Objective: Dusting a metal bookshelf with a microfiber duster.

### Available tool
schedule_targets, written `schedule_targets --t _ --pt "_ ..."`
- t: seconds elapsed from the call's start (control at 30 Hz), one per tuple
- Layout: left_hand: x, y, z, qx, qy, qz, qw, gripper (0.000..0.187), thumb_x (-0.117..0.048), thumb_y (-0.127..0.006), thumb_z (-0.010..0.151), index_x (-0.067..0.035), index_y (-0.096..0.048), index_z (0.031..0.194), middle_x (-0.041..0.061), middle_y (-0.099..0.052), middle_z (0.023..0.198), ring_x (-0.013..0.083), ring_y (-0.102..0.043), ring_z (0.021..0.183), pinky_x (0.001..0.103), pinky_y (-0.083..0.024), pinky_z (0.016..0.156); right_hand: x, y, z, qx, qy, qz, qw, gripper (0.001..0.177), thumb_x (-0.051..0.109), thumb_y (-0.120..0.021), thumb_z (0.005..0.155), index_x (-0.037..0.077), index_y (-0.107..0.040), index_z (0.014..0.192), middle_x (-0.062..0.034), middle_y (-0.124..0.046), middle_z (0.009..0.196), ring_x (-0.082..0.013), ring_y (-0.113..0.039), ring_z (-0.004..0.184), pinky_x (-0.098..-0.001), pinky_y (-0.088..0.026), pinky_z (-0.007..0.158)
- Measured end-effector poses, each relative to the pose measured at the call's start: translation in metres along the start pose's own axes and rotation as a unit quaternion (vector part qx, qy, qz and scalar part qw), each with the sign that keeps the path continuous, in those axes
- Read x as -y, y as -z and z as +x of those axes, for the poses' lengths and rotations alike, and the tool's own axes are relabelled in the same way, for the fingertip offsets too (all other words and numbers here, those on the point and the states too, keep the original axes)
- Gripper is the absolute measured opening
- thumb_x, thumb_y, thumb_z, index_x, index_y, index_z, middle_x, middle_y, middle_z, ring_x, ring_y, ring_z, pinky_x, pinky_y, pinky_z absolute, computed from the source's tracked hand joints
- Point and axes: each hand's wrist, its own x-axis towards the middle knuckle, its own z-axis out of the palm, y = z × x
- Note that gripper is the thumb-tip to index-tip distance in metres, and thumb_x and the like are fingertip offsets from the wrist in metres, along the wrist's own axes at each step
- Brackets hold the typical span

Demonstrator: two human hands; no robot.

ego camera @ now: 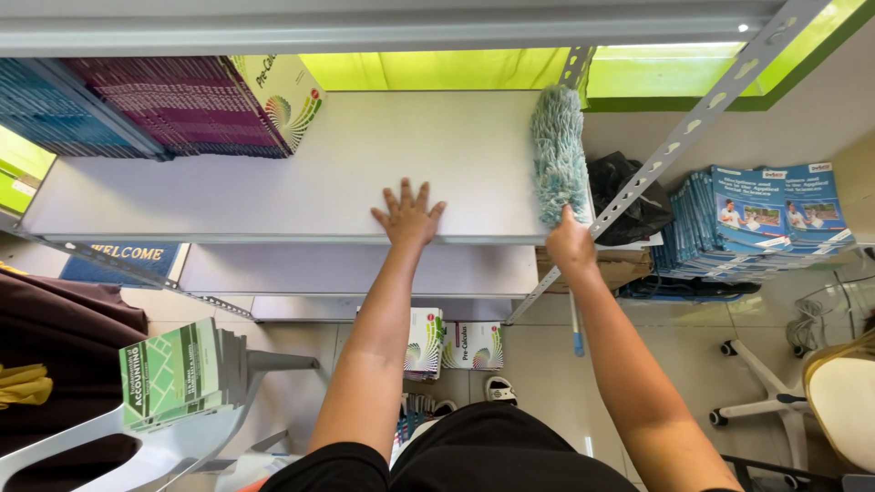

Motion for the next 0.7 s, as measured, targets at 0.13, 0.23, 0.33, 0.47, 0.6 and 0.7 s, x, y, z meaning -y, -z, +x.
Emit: schedule_targets --t 0.13,0.23,0.33,0.47,0.6,0.7 --pt "0.024 0.001 -0.005 -0.022 0.040 -0.019 0.999 0.074 -0.072 -0.032 0.097 -0.038 -0.020 0.162 0.001 0.001 0.172 0.0383 0.007 0.157 0.070 0.002 0.119 0.110 0.022 -0.071 0.134 -0.059 0.059 0.987 0.062 0.012 -0.033 0.108 0.020 -0.016 0.167 -0.0242 -0.075 0.109 -0.0161 -0.053 0.063 -0.0309 -0.051 0.055" --pt "0.032 -0.011 0.004 -0.022 0.036 -0.016 0.999 0.071 -0.069 -0.031 0.100 -0.037 -0.020 0.162 0.000 0.000 0.173 0.0379 0.006 0.157 0.070 0.003 0.120 0.140 -0.044 -0.072 0.137 0.141 -0.214 0.957 0.066 0.014 -0.039 0.104 0.013 -0.014 0.165 -0.0264 -0.069 0.116 -0.0119 -0.060 0.058 -0.0262 -0.055 0.049" --pt "0.035 -0.019 0.012 -0.047 0.030 0.068 0.996 0.069 -0.054 -0.040 0.099 -0.034 -0.023 0.163 0.001 0.003 0.174 0.0412 0.007 0.155 0.072 0.000 0.116 0.146 -0.065 -0.071 0.114 0.211 -0.280 0.930 0.072 0.017 -0.045 0.100 0.012 -0.016 0.166 -0.0270 -0.068 0.115 -0.0210 -0.069 0.071 -0.0332 -0.059 0.060" --pt "0.032 -0.004 -0.001 -0.008 0.021 -0.001 1.000 0.068 -0.060 -0.034 0.101 -0.035 -0.020 0.163 0.002 0.004 0.173 0.0408 0.009 0.156 0.071 0.003 0.118 0.105 -0.030 -0.056 0.106 0.078 -0.088 0.987 0.055 0.028 -0.040 0.106 0.033 -0.032 0.160 -0.0199 -0.072 0.114 -0.0328 -0.070 0.097 -0.0453 -0.058 0.081" --pt "0.031 -0.001 -0.002 -0.011 0.018 -0.042 0.999 0.069 -0.063 -0.032 0.101 -0.035 -0.019 0.163 0.002 0.002 0.173 0.0400 0.008 0.157 0.071 0.006 0.119 0.025 -0.005 -0.026 0.019 -0.018 -0.009 1.000 0.056 0.023 -0.048 0.102 0.030 -0.042 0.157 -0.0239 -0.071 0.111 -0.0369 -0.070 0.099 -0.0492 -0.057 0.087" --pt "0.033 -0.004 0.000 -0.016 0.015 -0.036 0.999 0.070 -0.064 -0.032 0.100 -0.035 -0.019 0.162 0.005 0.003 0.172 0.0416 0.009 0.156 0.072 0.006 0.117 0.013 0.007 -0.018 -0.018 -0.057 -0.001 0.998 0.061 0.018 -0.051 0.099 0.023 -0.039 0.158 -0.0257 -0.070 0.110 -0.0384 -0.069 0.098 -0.0502 -0.058 0.086"
